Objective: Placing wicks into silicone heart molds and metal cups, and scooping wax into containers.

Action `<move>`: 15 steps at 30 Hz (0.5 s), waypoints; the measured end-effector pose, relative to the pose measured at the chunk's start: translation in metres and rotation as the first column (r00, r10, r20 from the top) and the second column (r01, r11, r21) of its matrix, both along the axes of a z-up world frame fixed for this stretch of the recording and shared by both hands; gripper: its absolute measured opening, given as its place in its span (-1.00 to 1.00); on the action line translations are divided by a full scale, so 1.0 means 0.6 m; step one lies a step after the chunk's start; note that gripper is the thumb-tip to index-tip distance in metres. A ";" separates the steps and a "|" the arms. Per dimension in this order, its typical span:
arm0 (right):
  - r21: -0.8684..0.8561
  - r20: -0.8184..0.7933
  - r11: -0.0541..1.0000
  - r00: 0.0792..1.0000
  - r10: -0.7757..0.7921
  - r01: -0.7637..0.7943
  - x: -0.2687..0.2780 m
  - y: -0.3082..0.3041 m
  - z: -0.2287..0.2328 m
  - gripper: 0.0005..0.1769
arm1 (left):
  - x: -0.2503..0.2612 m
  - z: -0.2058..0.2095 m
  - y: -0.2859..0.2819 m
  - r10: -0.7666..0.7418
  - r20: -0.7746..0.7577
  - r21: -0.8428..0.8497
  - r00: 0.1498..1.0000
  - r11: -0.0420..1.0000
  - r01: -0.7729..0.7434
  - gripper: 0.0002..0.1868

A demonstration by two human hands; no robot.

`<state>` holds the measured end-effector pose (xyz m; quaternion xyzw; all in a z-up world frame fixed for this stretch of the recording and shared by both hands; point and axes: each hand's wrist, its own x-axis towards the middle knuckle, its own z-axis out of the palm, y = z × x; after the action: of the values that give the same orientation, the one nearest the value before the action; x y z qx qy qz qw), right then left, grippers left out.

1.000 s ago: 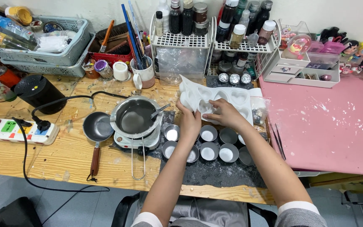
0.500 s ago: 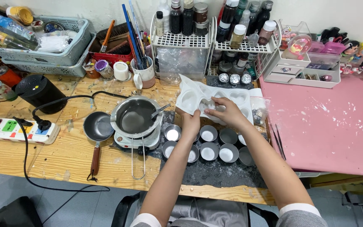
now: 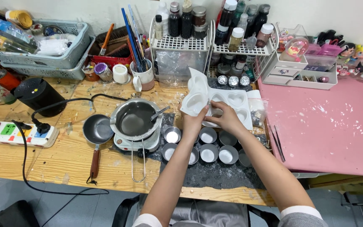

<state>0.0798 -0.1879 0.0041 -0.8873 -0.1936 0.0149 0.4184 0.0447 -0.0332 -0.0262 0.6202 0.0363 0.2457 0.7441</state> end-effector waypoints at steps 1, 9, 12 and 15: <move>-0.002 -0.006 1.000 1.000 0.001 -0.001 -0.005 0.000 0.000 -0.02 | -0.003 -0.007 0.002 0.001 -0.006 -0.002 1.000 1.000 -0.001 -0.16; -0.029 0.029 0.999 0.999 -0.020 0.021 -0.008 0.004 0.008 0.03 | -0.011 0.010 0.010 0.057 -0.256 0.083 0.965 0.996 -0.037 -0.49; -0.030 0.024 0.999 1.000 -0.020 0.020 -0.004 0.002 0.000 0.06 | 0.004 -0.025 0.014 0.027 -0.156 0.051 0.987 0.998 -0.019 -0.49; -0.011 0.024 1.000 1.000 0.002 -0.002 -0.003 0.001 -0.003 0.07 | 0.000 -0.018 0.010 0.054 -0.214 0.069 0.975 0.997 -0.040 -0.46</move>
<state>0.0783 -0.1872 0.0023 -0.8895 -0.1994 0.0055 0.4110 0.0449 -0.0269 -0.0372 0.6655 0.1237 0.1958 0.7096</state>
